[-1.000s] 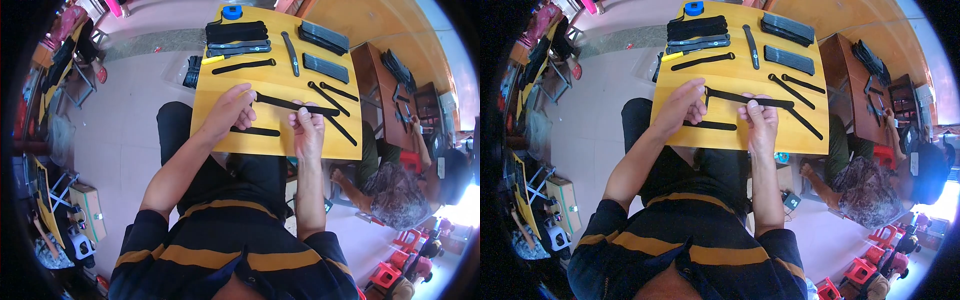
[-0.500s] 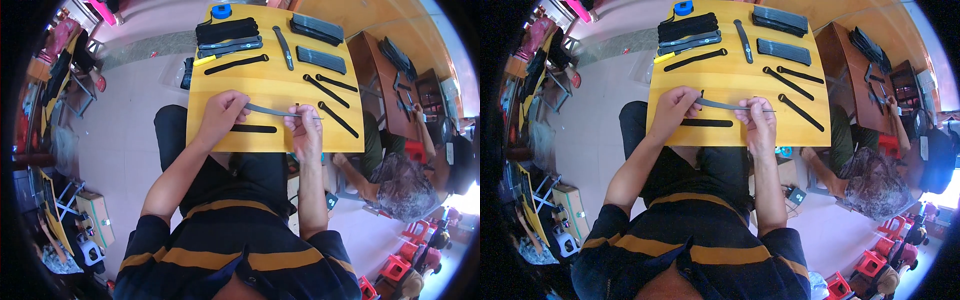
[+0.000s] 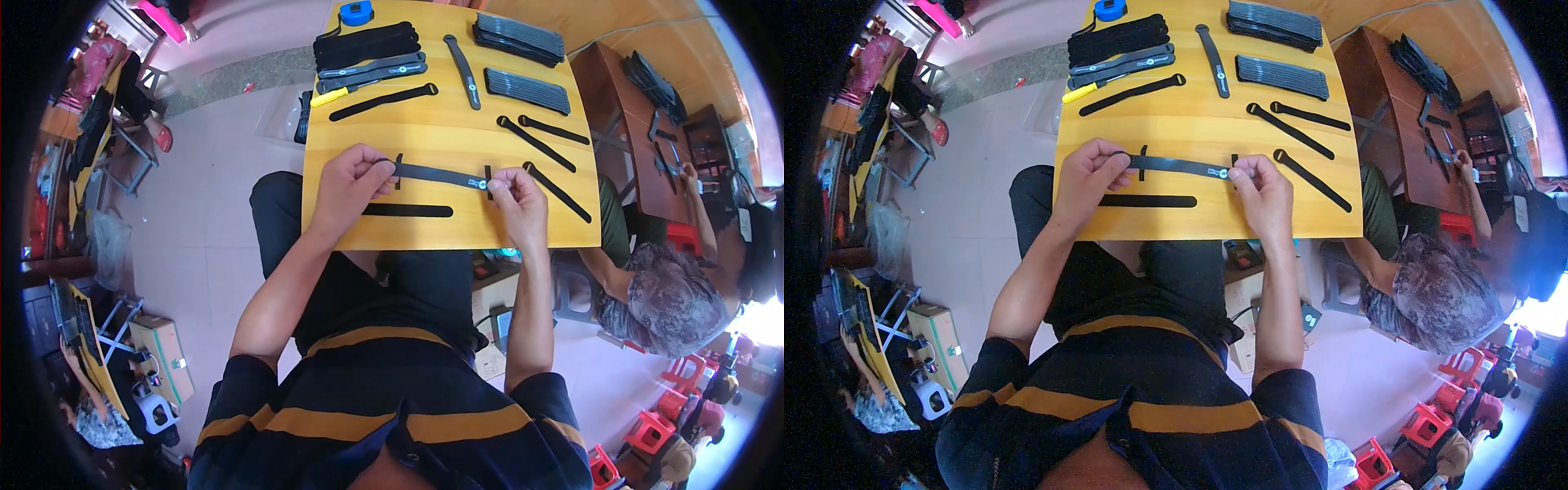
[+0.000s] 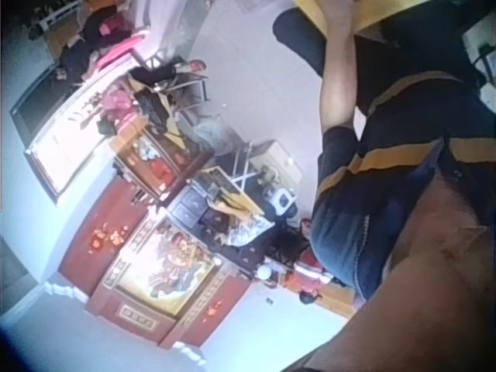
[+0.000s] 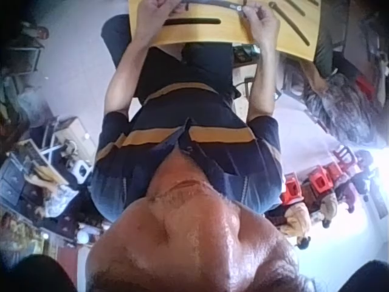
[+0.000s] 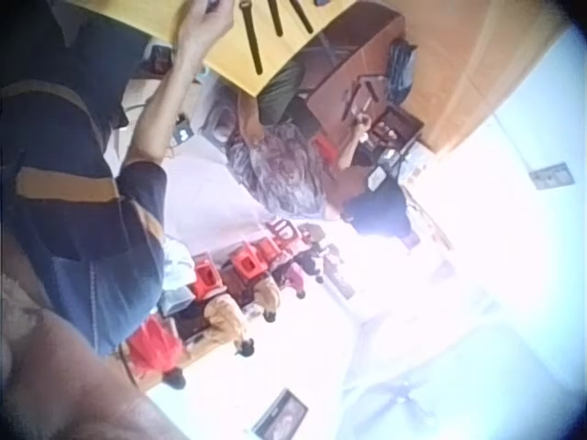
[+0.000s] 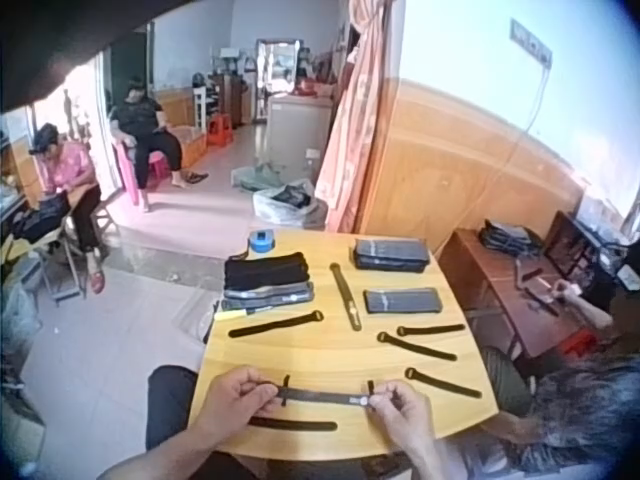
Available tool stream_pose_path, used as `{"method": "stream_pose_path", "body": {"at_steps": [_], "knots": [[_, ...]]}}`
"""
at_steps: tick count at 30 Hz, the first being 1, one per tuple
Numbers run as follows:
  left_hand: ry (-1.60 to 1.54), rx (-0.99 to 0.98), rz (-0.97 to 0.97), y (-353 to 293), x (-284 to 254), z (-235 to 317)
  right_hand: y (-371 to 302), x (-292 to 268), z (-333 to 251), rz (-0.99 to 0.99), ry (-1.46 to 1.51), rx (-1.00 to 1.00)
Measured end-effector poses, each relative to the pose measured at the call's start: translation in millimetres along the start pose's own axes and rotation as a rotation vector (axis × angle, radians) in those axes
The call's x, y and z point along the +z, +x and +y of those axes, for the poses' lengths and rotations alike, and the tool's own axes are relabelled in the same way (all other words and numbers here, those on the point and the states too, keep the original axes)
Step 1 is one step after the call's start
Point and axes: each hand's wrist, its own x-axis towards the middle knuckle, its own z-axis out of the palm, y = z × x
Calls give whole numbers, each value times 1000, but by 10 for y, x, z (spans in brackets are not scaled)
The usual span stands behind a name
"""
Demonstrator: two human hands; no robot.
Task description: Manually attaching small plastic clips and buckles to black textile straps.
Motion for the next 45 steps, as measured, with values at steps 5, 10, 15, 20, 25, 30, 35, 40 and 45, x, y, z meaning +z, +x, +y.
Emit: {"method": "stream_pose_path", "body": {"at_steps": [5, 10, 15, 20, 25, 30, 35, 40, 45], "knots": [[155, 61, -2, 194, -112, -119, 223, -91, -35, -53, -178, -2], [256, 78, 18, 425, -155, -165, 438, -90, 63, -68, -106, -12], [442, 123, 47, 566, -188, -265, 600, -119, 268, -22, -246, -35], [578, 172, 44, 607, -148, -295, 604, -113, 295, 18, -286, -27], [626, 184, 37, 617, -163, -285, 584, -99, 288, 23, -297, -8], [745, 176, 51, 628, -171, -237, 577, -86, 284, 46, -330, -14], [749, 176, 55, 658, -183, -280, 587, -90, 301, 55, -334, 6], [764, 181, 67, 681, -186, -313, 611, -95, 374, 68, -301, -9], [829, 157, 42, 701, -176, -310, 619, -133, 398, 43, -264, -15]]}}
